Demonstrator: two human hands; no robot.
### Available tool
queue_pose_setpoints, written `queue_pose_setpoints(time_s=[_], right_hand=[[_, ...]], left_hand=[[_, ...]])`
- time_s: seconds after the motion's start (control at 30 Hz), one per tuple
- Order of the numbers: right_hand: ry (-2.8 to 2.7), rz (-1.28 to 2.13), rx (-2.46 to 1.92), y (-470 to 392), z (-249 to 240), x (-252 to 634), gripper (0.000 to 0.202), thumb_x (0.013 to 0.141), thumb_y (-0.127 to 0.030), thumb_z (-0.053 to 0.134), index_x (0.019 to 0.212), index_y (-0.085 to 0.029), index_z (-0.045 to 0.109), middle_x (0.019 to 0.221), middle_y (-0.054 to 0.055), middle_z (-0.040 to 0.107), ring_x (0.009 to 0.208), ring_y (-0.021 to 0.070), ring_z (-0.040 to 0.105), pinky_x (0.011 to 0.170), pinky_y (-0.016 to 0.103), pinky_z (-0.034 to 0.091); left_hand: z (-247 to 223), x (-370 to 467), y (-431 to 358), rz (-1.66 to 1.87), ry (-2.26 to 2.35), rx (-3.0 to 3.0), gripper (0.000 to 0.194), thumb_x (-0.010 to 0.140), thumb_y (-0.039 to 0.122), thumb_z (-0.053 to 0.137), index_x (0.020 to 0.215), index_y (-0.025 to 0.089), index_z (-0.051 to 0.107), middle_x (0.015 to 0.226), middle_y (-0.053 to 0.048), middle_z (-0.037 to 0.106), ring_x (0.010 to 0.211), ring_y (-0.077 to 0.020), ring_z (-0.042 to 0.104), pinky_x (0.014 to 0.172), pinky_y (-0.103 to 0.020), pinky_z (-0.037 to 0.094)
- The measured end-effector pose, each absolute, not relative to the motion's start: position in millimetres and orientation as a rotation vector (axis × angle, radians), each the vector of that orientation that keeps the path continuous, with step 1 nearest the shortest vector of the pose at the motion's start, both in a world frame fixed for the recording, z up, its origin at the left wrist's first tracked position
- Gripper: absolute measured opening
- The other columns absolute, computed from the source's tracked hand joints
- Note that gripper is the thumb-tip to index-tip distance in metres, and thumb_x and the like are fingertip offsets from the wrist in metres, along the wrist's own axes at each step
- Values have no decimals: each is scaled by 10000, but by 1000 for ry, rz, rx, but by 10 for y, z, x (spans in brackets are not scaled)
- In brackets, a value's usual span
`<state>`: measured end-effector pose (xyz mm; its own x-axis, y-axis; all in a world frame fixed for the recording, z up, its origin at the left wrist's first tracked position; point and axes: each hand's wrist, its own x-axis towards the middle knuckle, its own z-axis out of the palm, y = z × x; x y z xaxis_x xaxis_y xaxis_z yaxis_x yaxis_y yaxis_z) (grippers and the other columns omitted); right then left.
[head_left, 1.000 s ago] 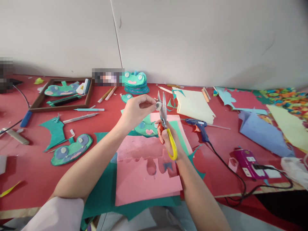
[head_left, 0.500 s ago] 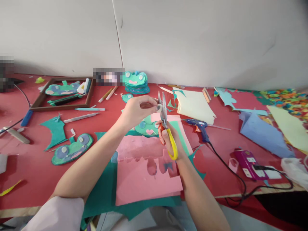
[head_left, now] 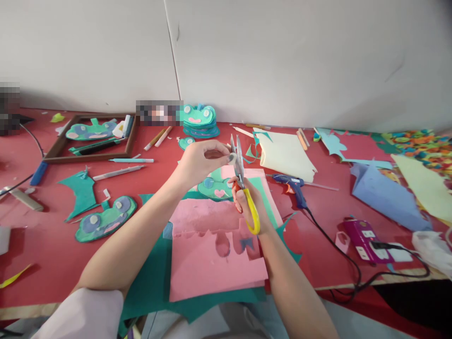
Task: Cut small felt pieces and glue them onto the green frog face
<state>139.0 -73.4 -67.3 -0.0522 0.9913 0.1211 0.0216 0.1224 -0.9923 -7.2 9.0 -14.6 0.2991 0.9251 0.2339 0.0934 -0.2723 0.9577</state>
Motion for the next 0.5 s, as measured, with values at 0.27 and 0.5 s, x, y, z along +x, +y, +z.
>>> queue_pose_setpoints(time_s=[0.27, 0.5], right_hand=[[-1325, 1151, -1108, -716, -720, 1417, 373, 823, -566, 526, 959, -220, 555, 575, -65, 353, 405, 59, 290, 382, 217, 256], [-1315, 1140, -1205, -675, -790, 1467, 386, 757, -549, 611, 902, -198, 543, 588, -70, 368, 430, 54, 296, 395, 213, 261]], left_hand=[[-137, -91, 100, 1079, 977, 1650, 90, 715, 230, 695, 751, 157, 659, 920, -41, 713, 844, -171, 678, 783, -281, 554], [-120, -123, 115, 1055, 1007, 1708, 71, 725, 218, 681, 758, 158, 664, 886, -34, 713, 810, -158, 674, 750, -259, 543]])
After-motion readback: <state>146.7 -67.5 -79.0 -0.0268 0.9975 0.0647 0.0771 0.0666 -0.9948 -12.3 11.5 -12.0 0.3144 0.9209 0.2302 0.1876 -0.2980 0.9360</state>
